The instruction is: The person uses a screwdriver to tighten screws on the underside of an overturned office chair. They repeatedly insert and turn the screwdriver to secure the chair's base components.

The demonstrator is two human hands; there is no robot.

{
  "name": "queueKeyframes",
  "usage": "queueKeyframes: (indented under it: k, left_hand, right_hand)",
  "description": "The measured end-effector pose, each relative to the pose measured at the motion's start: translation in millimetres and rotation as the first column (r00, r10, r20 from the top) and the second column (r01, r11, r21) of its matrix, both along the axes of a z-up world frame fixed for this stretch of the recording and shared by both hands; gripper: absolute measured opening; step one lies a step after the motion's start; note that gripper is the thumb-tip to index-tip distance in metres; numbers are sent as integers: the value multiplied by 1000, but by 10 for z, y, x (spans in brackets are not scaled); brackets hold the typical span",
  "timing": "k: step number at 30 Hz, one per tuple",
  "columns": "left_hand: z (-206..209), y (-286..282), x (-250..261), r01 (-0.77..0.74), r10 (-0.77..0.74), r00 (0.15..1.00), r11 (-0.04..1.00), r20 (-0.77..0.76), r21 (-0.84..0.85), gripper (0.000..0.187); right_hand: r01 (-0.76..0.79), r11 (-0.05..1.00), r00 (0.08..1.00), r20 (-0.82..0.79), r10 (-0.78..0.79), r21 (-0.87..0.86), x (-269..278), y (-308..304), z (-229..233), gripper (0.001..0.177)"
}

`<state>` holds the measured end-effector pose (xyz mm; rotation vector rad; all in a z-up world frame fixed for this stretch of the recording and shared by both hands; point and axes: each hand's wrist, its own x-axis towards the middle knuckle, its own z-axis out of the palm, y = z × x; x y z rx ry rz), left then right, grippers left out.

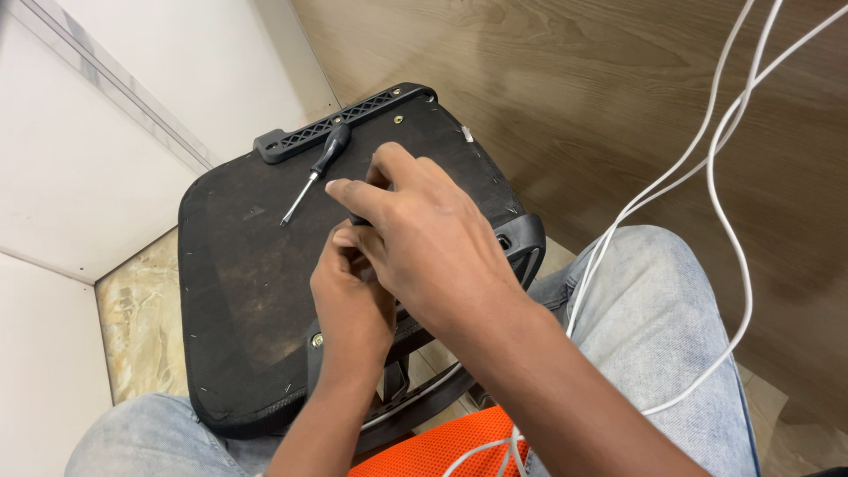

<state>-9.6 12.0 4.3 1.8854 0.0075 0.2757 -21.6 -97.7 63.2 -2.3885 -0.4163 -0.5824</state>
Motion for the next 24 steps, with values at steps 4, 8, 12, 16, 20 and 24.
queueKeyframes:
  k: [4, 8, 12, 16, 20, 24]
  left_hand:
    - [79, 39, 34, 44, -42, 998, 999, -56, 29, 21]
    - [78, 11, -27, 37, -40, 999, 991, 13, 132, 30]
    - [110, 32, 7, 2, -21, 991, 990, -136, -143, 22]
    - [123, 87, -8, 83, -80, 993, 996, -87, 24, 28]
    - [66, 58, -44, 61, -64, 998, 988, 15, 140, 27]
    - [52, 84, 1, 20, -15, 991, 999, -136, 33, 26]
  right_hand:
    - [-103, 992, 984, 155, 91, 69, -7, -22, -16, 55]
    - [5, 999, 996, -88, -1, 54, -33, -6, -30, 40]
    - [-68, 998, 926, 373, 64, -4, -89, 0, -47, 53]
    - [-74, 997, 986, 154, 69, 23, -38, -19, -53, 40]
    - [-27, 1000, 999, -33, 27, 9, 10, -4, -75, 37]
    - [-193, 977, 959, 231, 167, 94, -32, -40, -84, 62]
